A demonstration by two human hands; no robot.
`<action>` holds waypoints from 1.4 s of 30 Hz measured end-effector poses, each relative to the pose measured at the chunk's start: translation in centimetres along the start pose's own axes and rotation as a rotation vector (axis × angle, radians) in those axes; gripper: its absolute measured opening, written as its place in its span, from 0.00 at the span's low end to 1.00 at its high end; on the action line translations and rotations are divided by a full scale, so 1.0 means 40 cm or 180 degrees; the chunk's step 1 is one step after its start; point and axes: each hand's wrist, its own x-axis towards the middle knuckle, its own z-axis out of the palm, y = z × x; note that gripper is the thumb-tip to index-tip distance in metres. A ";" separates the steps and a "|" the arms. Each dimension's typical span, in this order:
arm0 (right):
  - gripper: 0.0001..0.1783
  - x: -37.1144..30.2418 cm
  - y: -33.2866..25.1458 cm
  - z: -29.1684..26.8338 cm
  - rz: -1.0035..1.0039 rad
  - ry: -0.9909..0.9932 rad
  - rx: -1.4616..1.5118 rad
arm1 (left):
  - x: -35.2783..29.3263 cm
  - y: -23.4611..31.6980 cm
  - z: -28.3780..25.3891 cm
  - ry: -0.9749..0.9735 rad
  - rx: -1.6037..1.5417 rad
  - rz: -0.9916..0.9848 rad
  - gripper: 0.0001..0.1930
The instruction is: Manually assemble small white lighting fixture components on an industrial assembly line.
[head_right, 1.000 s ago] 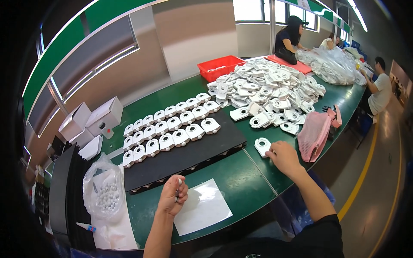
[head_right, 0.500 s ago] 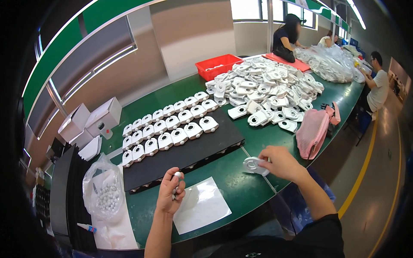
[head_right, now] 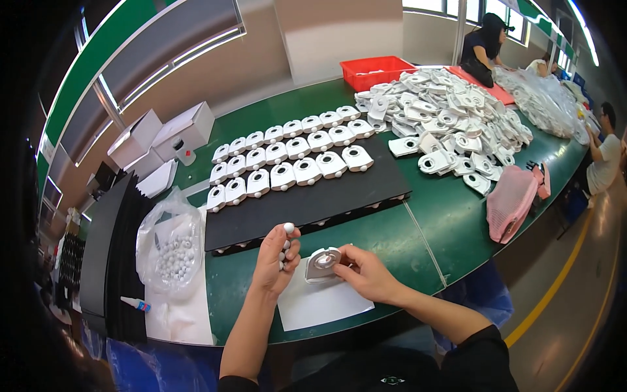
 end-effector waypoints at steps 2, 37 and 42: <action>0.07 0.007 0.017 0.010 -0.0106 0.0004 -0.0272 | 0.002 0.000 -0.002 0.0024 0.0037 -0.0011 0.08; 0.09 0.021 0.006 -0.044 0.0399 -0.0211 0.2483 | -0.003 -0.011 0.004 -0.0075 0.0284 -0.0276 0.08; 0.08 0.035 -0.005 -0.082 -0.0325 -0.0460 0.2268 | -0.008 -0.012 0.023 -0.0147 0.0383 -0.0460 0.10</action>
